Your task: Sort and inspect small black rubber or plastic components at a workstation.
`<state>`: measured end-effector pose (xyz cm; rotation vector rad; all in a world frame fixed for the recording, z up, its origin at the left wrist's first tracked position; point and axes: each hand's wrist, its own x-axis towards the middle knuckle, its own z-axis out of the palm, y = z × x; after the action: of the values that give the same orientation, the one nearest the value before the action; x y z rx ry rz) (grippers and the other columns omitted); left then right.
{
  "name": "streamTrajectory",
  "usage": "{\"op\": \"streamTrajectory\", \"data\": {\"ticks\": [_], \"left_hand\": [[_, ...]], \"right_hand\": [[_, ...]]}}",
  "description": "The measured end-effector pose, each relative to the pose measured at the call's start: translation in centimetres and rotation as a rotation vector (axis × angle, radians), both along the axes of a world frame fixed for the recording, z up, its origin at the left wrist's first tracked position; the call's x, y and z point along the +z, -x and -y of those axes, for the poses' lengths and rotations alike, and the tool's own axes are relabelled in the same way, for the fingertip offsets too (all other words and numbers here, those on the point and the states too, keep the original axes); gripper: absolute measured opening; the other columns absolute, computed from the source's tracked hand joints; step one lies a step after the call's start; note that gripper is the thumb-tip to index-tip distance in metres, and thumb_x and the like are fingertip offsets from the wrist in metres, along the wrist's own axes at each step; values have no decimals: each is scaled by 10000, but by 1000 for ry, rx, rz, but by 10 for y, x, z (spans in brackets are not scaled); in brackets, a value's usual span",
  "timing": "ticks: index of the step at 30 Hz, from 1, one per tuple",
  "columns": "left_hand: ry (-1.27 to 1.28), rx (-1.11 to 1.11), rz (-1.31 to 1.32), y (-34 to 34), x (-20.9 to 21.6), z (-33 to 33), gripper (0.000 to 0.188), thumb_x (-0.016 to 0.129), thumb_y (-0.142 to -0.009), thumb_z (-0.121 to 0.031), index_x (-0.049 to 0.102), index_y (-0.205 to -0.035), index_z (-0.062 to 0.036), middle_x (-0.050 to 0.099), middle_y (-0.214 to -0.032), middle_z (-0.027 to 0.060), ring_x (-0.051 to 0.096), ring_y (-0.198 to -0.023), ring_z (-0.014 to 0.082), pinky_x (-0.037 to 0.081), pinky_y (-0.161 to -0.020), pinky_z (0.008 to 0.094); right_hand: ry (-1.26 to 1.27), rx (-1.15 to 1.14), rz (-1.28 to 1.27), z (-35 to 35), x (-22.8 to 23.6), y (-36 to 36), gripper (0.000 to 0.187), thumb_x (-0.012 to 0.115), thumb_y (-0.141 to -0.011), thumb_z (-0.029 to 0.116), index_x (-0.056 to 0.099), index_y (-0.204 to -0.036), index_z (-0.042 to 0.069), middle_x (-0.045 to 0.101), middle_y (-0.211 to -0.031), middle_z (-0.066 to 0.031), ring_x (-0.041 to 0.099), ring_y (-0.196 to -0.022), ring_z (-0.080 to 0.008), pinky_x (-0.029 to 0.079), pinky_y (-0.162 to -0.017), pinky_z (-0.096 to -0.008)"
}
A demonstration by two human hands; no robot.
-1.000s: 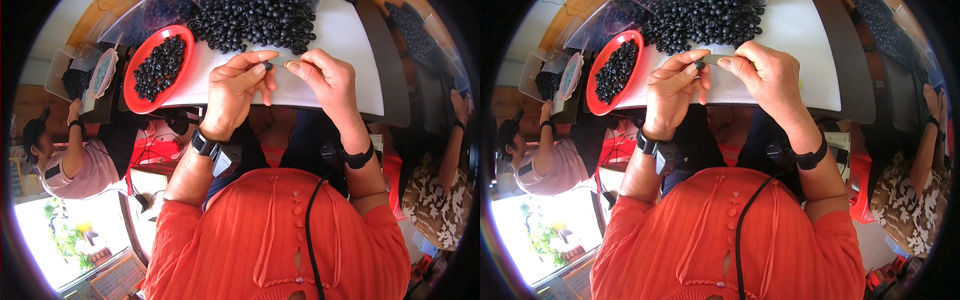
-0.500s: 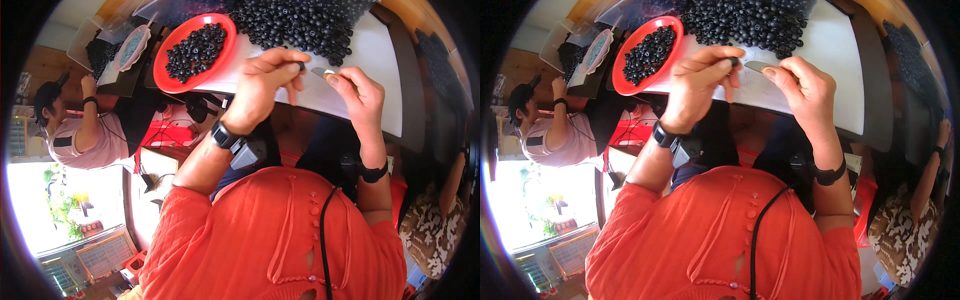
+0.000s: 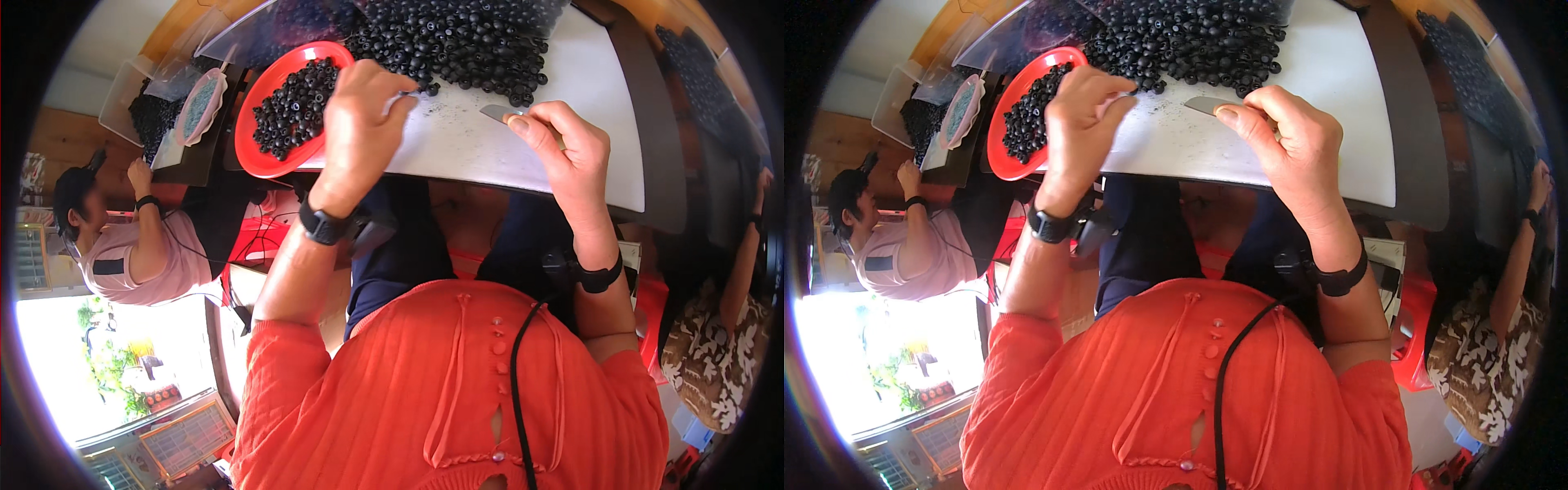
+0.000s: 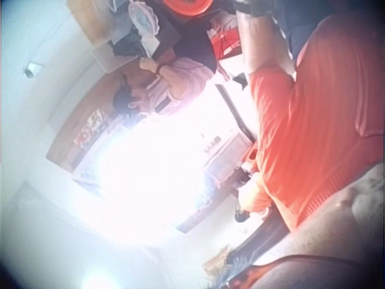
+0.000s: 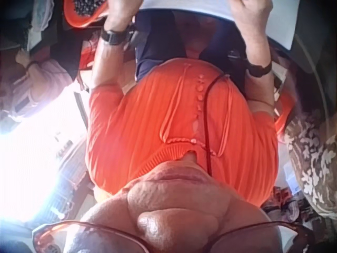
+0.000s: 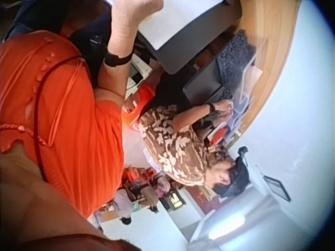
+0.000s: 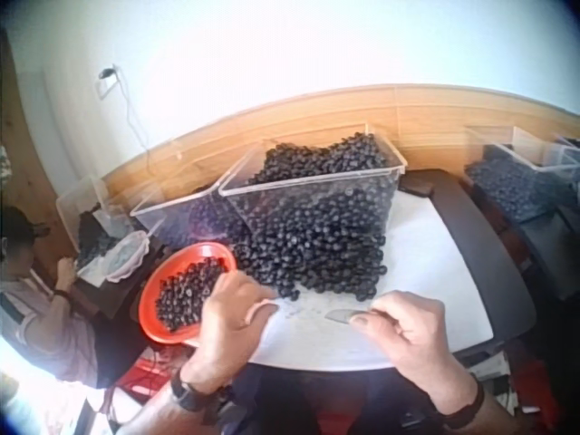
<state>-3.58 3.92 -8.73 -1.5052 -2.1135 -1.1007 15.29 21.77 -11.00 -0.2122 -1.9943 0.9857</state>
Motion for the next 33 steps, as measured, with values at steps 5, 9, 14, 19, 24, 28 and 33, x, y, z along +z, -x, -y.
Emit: {"op": "streamTrajectory", "data": {"ticks": [5, 9, 14, 19, 24, 28, 33], "left_hand": [[200, 47, -322, -6, -2, -33, 178, 778, -808, -67, 744, -982, -58, 610, -874, 110, 619, -876, 318, 518, -743, 429], [270, 18, -375, 0, -7, -37, 161, 779, -811, -94, 716, -957, -70, 605, -870, 93, 628, -889, 313, 524, -730, 433], [260, -12, -324, -6, -4, -37, 135, 770, -822, -96, 714, -943, -75, 613, -870, 88, 634, -875, 313, 536, -728, 432], [306, 52, -413, -2, -6, -40, 103, 753, -844, -116, 710, -932, -82, 625, -878, 90, 649, -876, 314, 546, -722, 440], [389, 70, -426, 4, -7, -38, 99, 738, -855, -116, 695, -929, -68, 654, -916, 101, 667, -894, 324, 556, -735, 436], [373, 12, -341, 2, 0, -35, 108, 731, -856, -104, 692, -946, -58, 661, -917, 112, 668, -888, 337, 552, -738, 440], [363, -49, -226, -6, 5, -28, 137, 752, -841, -100, 687, -949, -46, 663, -911, 128, 667, -876, 353, 538, -740, 448]], "right_hand": [[4, 7, -19, -1, 0, -2, 217, 817, -909, 160, 686, -824, 11, 587, -630, -35, 480, -541, -94, 394, -505, -263], [-39, -26, -35, 0, 2, -2, 228, 825, -895, 177, 682, -818, 17, 606, -651, -46, 511, -537, -135, 417, -510, -283], [-63, -25, -64, -2, -1, -3, 227, 830, -885, 186, 685, -819, 25, 640, -680, -57, 564, -551, -171, 449, -522, -297], [-51, -47, -12, 1, 4, -5, 225, 832, -884, 188, 685, -817, 31, 639, -676, -56, 578, -554, -176, 455, -523, -299], [-71, -46, -22, 0, 0, -2, 232, 836, -879, 192, 682, -814, 32, 639, -677, -58, 577, -554, -180, 454, -521, -305], [-95, -59, -35, -1, -1, -2, 234, 834, -878, 192, 677, -810, 32, 639, -680, -61, 586, -561, -189, 456, -524, -312], [-108, -56, -43, 0, -1, -2, 222, 828, -879, 179, 677, -809, 33, 641, -683, -62, 591, -566, -193, 458, -527, -313]]}}
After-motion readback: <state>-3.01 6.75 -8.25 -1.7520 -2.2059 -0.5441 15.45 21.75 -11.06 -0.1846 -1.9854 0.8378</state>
